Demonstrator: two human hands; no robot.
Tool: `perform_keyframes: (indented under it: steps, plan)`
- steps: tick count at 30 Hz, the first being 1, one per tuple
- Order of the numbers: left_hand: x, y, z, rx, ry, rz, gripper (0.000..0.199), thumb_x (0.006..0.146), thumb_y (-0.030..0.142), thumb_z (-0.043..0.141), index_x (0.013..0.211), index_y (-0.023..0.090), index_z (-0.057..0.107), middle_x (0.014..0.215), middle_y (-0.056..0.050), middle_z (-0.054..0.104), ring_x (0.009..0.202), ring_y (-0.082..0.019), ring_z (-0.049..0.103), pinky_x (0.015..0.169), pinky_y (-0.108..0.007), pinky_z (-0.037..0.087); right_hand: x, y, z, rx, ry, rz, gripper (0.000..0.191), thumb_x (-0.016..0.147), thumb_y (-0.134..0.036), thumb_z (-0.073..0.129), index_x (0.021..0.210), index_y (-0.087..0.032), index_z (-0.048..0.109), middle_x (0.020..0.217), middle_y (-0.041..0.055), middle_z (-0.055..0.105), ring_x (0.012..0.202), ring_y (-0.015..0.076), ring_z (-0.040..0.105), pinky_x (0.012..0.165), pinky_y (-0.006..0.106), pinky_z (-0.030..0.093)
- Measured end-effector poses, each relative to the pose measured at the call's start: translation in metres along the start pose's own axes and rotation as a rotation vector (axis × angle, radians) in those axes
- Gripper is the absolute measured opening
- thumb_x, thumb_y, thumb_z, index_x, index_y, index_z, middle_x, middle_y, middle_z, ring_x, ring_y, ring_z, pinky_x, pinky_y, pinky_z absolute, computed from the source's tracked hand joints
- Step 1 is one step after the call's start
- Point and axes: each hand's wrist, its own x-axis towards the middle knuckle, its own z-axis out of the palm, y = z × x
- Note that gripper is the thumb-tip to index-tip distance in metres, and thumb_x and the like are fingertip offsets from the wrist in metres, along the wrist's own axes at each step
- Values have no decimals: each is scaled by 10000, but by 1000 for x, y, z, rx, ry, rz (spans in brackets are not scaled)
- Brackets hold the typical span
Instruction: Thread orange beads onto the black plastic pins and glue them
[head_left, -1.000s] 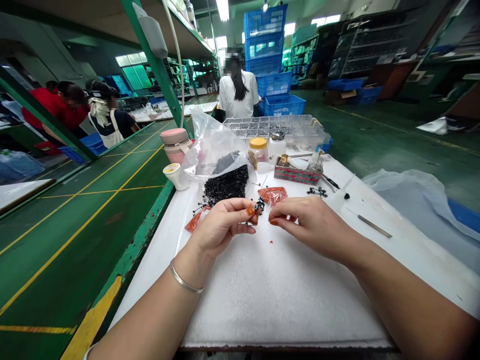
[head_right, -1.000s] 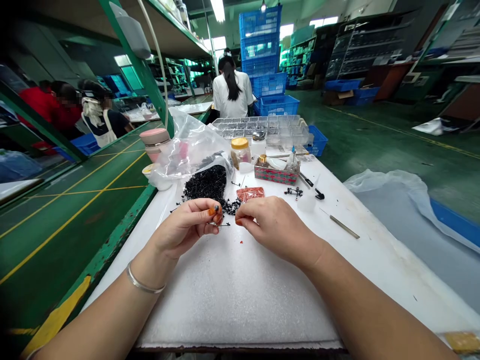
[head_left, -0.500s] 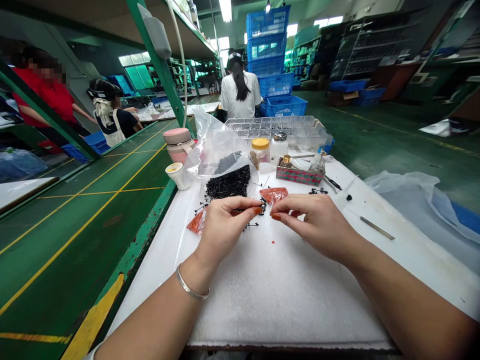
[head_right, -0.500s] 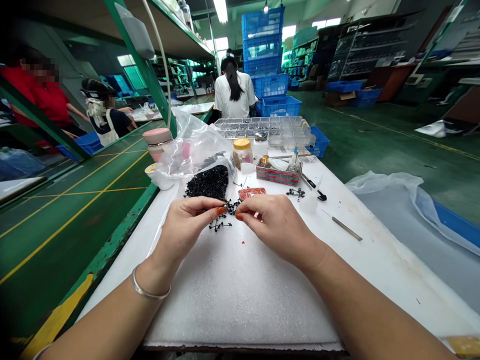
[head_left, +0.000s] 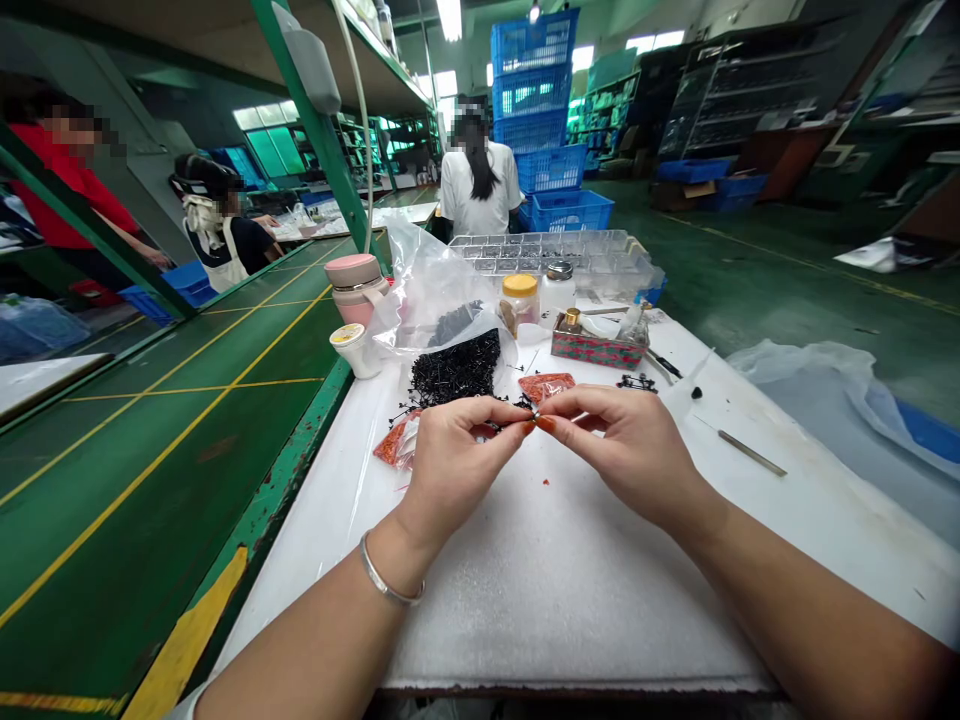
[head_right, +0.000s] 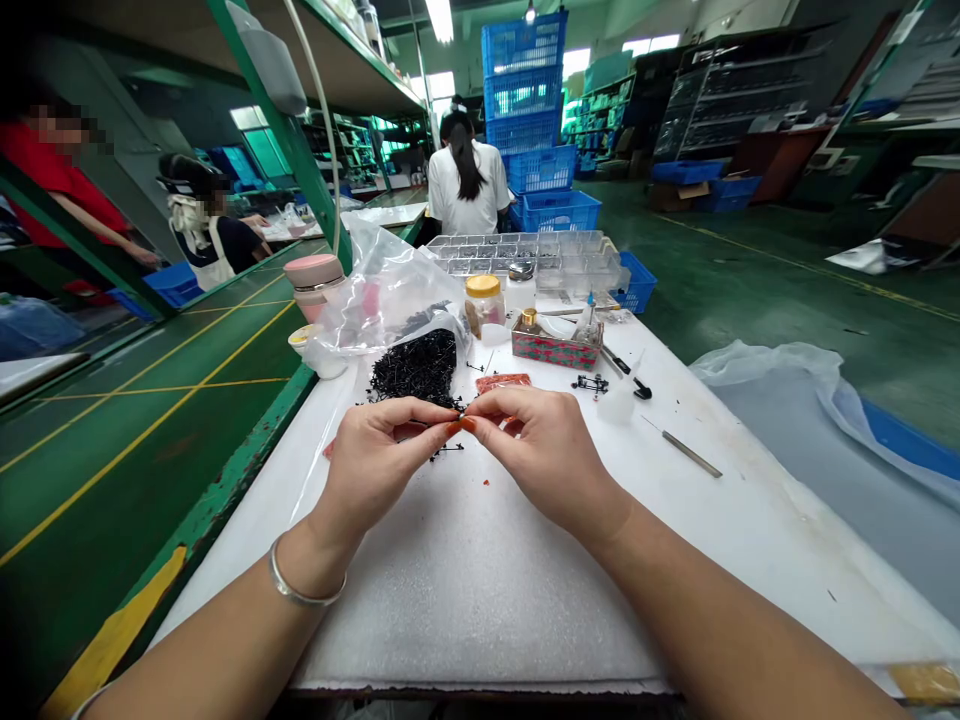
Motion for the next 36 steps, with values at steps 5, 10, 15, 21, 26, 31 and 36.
perform_keyframes:
  steps: [5,10,15,21,26,31,36]
  plan:
    - [3,0,-1,-120,-47,-101,155,759,285,749,854,168,784,798,-49,751,709,-145,650,622,-233,487,0,1,1,-17,25,-13,101,858,-246,654,866,-221,752,834,-19,757,752,135,678,642,238,498]
    - [6,-6,-3,-346,-169,-240,180,744,305,771,851,160,767,812,-56,743,769,-140,643,658,-216,467,-2,1,0,-118,72,-155,114,858,-169,640,878,-200,748,831,-1,756,742,135,677,645,239,493]
    - [9,-8,-6,-494,-285,-388,187,757,329,755,834,158,756,811,-48,708,769,-127,620,700,-237,477,-2,3,-2,-186,47,-261,154,872,-138,613,939,-191,741,901,25,757,842,161,688,755,276,509]
    - [10,-7,-7,-569,-313,-470,184,699,297,797,809,155,756,782,-33,665,755,-122,605,700,-248,502,-2,2,-4,-197,9,-292,159,881,-144,600,924,-215,736,871,20,748,844,173,683,771,303,511]
    - [12,-10,-10,-576,-287,-454,189,693,279,806,833,164,752,817,-26,669,757,-113,611,699,-242,523,3,4,-15,-129,-5,-172,115,849,-202,653,926,-211,738,947,30,747,827,164,676,675,262,512]
    - [16,-13,-15,-619,-231,-419,186,693,271,813,832,165,749,812,-23,675,744,-103,617,678,-223,539,9,21,-18,-273,-402,-29,149,798,-113,637,784,-215,746,778,-9,743,736,152,662,677,263,471]
    - [17,-11,-17,-633,-195,-409,205,683,274,817,836,157,747,822,-42,686,744,-115,626,665,-224,551,5,27,-5,-415,-555,-60,235,781,-55,572,782,-209,749,766,7,740,717,155,646,676,266,441]
